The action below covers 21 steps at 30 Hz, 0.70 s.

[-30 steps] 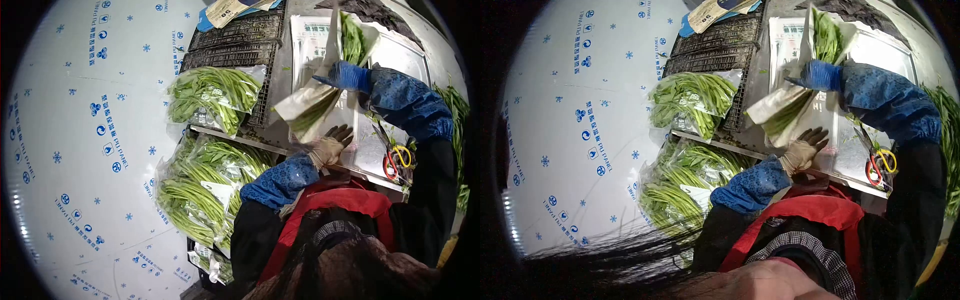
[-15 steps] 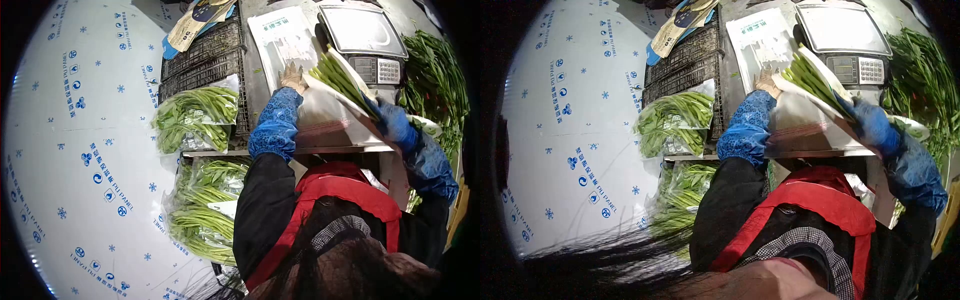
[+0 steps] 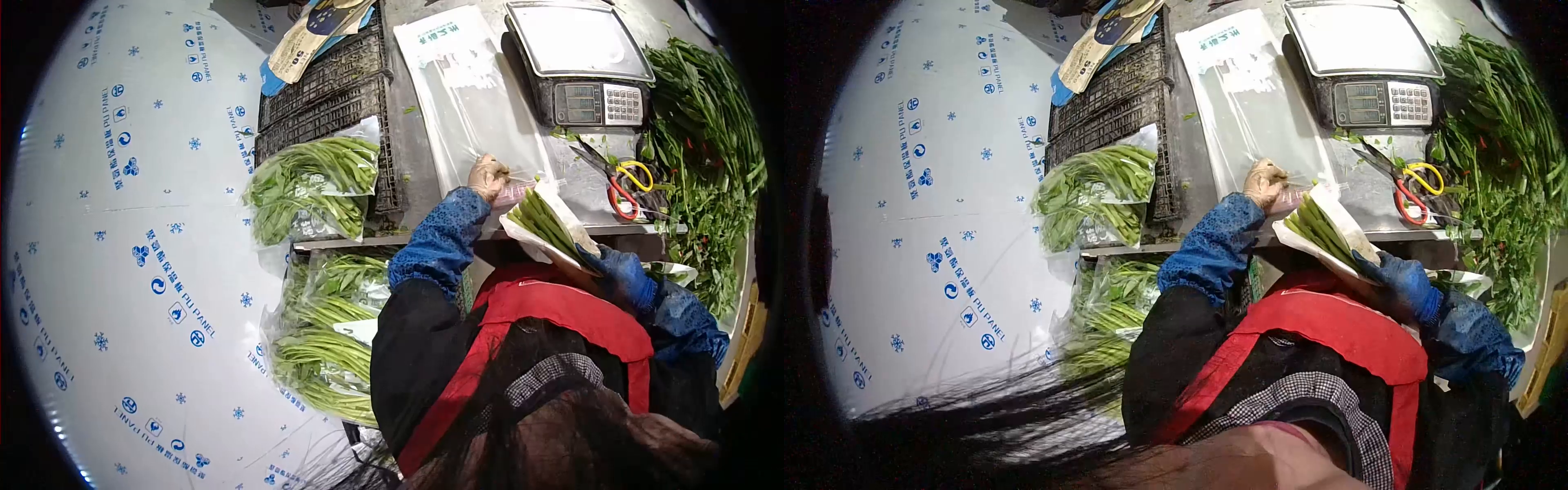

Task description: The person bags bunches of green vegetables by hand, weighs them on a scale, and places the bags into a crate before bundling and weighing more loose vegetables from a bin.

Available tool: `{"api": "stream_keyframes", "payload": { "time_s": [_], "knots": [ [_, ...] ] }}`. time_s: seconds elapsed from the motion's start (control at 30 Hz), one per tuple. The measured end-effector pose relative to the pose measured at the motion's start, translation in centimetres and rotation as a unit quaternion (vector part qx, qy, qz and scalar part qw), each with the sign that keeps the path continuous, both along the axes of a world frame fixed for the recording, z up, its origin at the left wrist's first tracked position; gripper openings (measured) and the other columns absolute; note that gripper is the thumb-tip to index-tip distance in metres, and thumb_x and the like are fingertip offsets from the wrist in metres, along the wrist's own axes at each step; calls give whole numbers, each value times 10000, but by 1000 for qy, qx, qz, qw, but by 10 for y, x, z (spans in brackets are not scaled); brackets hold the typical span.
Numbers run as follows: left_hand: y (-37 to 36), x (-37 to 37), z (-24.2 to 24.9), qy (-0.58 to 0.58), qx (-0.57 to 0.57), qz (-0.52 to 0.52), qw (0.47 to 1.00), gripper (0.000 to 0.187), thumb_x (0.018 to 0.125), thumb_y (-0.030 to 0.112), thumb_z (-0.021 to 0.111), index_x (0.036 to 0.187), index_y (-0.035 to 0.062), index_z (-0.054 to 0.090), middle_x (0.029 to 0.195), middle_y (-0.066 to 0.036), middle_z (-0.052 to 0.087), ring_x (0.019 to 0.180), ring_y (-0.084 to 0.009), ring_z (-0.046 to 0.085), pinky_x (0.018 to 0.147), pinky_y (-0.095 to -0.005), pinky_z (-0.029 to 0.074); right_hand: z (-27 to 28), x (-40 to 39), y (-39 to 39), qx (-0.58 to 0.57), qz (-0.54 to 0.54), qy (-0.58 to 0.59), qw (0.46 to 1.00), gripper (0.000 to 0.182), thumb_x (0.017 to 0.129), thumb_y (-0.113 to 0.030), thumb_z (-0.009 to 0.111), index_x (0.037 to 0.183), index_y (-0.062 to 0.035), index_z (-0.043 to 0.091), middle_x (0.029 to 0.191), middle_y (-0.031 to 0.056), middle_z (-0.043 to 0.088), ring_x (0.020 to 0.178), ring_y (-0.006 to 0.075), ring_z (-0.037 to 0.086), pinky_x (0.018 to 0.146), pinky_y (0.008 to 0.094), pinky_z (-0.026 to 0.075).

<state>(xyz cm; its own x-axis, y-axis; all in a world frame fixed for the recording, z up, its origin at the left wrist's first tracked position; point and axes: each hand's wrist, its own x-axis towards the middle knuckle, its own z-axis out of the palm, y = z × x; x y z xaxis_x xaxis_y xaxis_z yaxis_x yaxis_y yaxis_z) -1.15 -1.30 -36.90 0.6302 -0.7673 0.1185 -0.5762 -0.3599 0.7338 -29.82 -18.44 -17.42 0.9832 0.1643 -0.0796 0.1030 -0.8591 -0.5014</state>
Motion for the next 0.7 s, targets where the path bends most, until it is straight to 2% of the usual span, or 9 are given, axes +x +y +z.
{"api": "stream_keyframes", "payload": {
  "time_s": [0.07,0.17,0.2,0.23,0.33,0.4,0.5,0.63,0.7],
  "knots": [
    [0,2,12,92,-35,2,995,166,604,59,697,762,23,660,804,-119,544,758,-264,554,691,-322,459,3,-1,1,-19,4,5,1000,581,703,-216,626,1254,-182,445,1067,231,542,770,332,598,600,389,489],
    [-2,7,-18,219,-39,29,974,105,677,68,687,736,-3,636,799,-74,530,791,-202,550,688,-291,467,8,-1,3,-8,15,24,1000,585,697,-197,615,1256,-196,445,1058,232,543,766,324,597,603,385,484],
    [-2,10,-16,113,-19,23,993,136,694,86,708,704,-13,614,762,-54,533,705,-173,559,639,-272,467,4,-1,3,11,26,-1,1000,600,694,-192,616,1265,-196,434,1012,216,552,746,323,590,598,388,478],
    [-1,9,-14,109,-20,26,994,136,694,86,708,704,-13,614,762,-54,533,705,-173,559,639,-272,467,0,0,3,30,37,-26,999,615,691,-187,616,1274,-196,422,965,200,562,726,323,584,593,392,471],
    [-2,9,-2,335,-23,80,939,135,683,87,718,705,-2,619,703,-51,559,637,-163,558,619,-275,462,-6,3,0,-43,57,21,997,648,692,-180,612,1298,-207,386,851,167,545,684,331,561,580,400,452],
    [-4,13,3,220,15,65,973,128,686,93,716,739,7,637,644,-44,575,616,-149,556,630,-268,456,-18,9,-6,-27,43,19,999,659,692,-175,608,1306,-215,373,819,161,531,666,334,552,571,403,444],
    [-5,25,38,270,-153,89,946,127,673,89,720,738,-2,659,705,-37,593,676,-136,559,656,-250,443,-28,14,-19,-23,11,28,999,675,692,-161,601,1316,-238,356,807,157,526,656,333,546,560,406,431],
    [-9,15,87,210,-134,40,968,108,677,55,698,767,0,674,713,-38,587,698,-134,560,652,-258,440,-24,18,-28,25,-58,-78,995,634,702,-150,596,1297,-231,391,787,148,539,645,336,545,570,404,437],
    [-18,8,93,81,-155,26,984,103,685,57,688,775,9,675,705,-46,576,684,-136,555,625,-265,438,-15,23,-27,73,-80,-113,988,593,715,-132,578,1279,-218,416,781,156,533,636,343,540,542,410,424]
  ]
}}
